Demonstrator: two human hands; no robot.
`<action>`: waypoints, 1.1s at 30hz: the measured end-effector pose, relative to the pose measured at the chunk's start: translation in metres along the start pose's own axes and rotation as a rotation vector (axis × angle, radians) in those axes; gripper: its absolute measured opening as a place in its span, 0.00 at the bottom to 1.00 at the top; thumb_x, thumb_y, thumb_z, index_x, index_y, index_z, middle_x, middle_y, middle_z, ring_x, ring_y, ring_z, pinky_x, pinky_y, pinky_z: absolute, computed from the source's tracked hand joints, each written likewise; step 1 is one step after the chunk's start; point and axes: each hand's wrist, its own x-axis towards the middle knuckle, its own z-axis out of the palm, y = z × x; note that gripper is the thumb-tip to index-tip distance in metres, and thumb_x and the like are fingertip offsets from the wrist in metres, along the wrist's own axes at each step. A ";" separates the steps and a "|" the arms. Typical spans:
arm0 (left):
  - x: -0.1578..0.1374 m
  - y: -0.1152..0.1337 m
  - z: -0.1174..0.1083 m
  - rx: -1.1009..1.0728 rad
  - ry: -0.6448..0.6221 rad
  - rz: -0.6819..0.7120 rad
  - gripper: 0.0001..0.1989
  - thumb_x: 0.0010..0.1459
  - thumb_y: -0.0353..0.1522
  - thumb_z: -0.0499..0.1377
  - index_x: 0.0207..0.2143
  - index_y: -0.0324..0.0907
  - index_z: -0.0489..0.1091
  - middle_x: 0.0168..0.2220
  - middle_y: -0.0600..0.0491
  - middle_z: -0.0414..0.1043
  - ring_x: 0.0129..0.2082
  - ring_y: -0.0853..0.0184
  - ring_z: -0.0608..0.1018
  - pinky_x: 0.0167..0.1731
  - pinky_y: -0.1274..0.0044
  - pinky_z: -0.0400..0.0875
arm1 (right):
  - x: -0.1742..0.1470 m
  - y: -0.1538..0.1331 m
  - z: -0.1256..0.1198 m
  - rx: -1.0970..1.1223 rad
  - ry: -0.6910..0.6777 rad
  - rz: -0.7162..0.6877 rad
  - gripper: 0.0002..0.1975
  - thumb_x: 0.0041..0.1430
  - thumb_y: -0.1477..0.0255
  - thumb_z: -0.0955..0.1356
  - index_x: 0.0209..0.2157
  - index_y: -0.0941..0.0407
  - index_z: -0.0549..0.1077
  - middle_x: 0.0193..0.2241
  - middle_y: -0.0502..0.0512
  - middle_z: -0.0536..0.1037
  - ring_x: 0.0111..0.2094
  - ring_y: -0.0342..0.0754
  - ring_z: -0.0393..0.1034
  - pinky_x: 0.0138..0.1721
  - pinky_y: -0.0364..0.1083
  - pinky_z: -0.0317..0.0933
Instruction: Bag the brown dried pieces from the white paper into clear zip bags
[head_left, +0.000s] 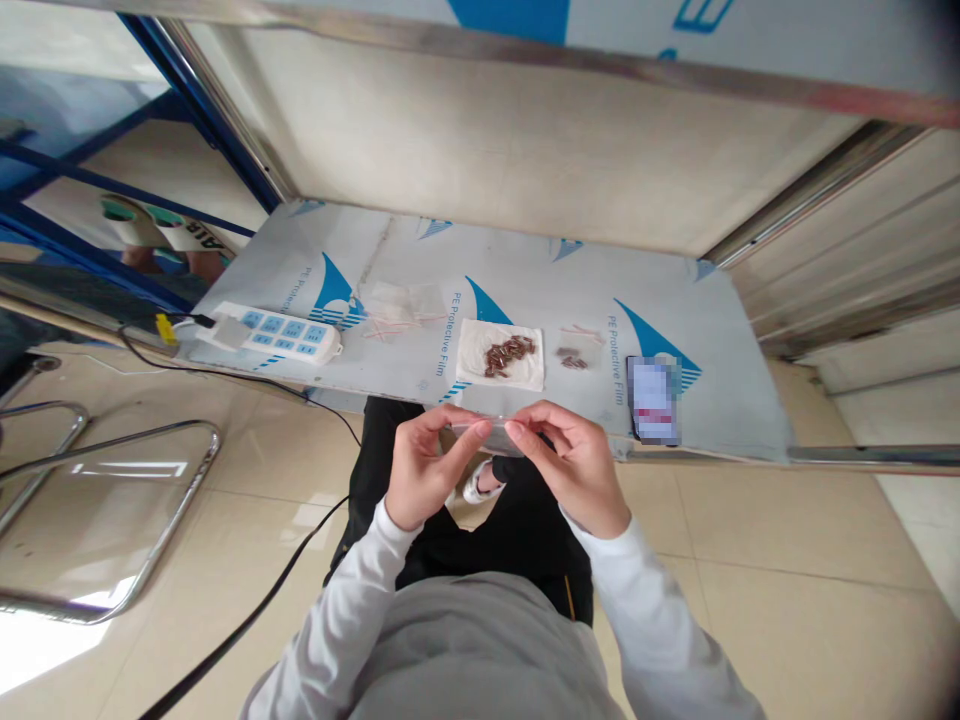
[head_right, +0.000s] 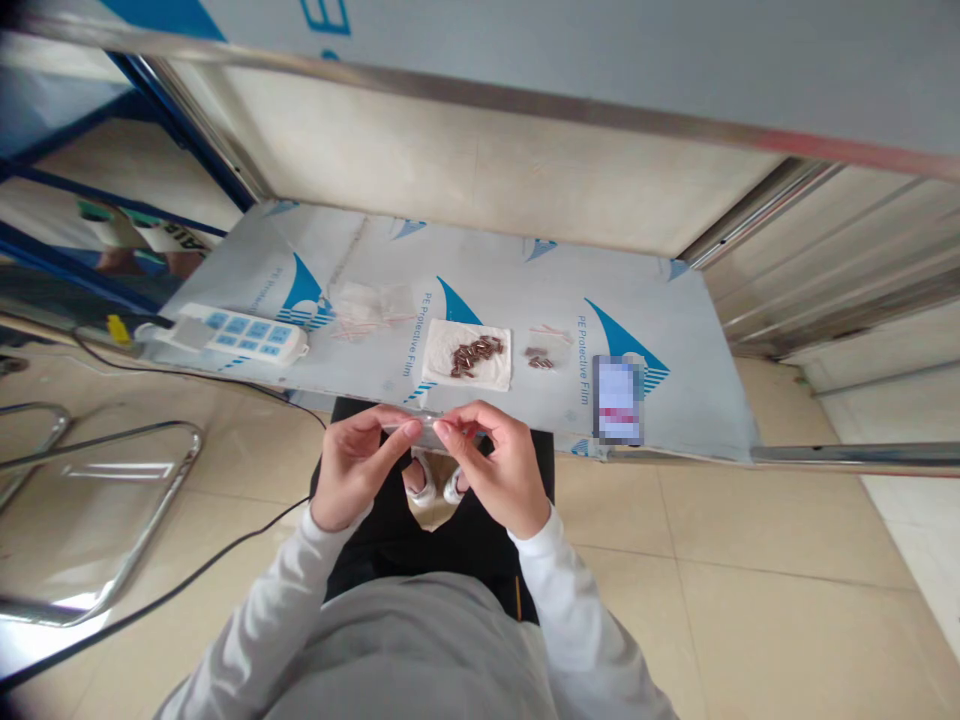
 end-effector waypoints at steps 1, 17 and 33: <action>0.000 -0.002 0.000 0.007 0.011 0.011 0.05 0.53 0.33 0.64 0.30 0.39 0.76 0.30 0.50 0.79 0.31 0.66 0.79 0.36 0.77 0.72 | -0.001 0.001 -0.001 0.003 -0.010 0.009 0.10 0.55 0.63 0.70 0.33 0.56 0.75 0.31 0.54 0.77 0.34 0.48 0.74 0.29 0.41 0.68; 0.092 -0.084 -0.066 0.542 0.177 0.008 0.16 0.57 0.41 0.57 0.38 0.39 0.76 0.34 0.48 0.79 0.31 0.65 0.78 0.34 0.76 0.71 | 0.142 0.109 -0.137 -0.405 0.603 0.113 0.29 0.42 0.55 0.73 0.40 0.62 0.74 0.29 0.61 0.79 0.25 0.49 0.71 0.31 0.51 0.67; 0.177 -0.101 -0.083 1.262 0.379 0.076 0.12 0.59 0.32 0.53 0.40 0.44 0.76 0.48 0.43 0.73 0.53 0.50 0.65 0.52 0.57 0.53 | 0.037 0.109 -0.093 -0.690 0.531 -0.170 0.19 0.54 0.60 0.66 0.43 0.58 0.75 0.39 0.62 0.78 0.33 0.50 0.71 0.30 0.48 0.66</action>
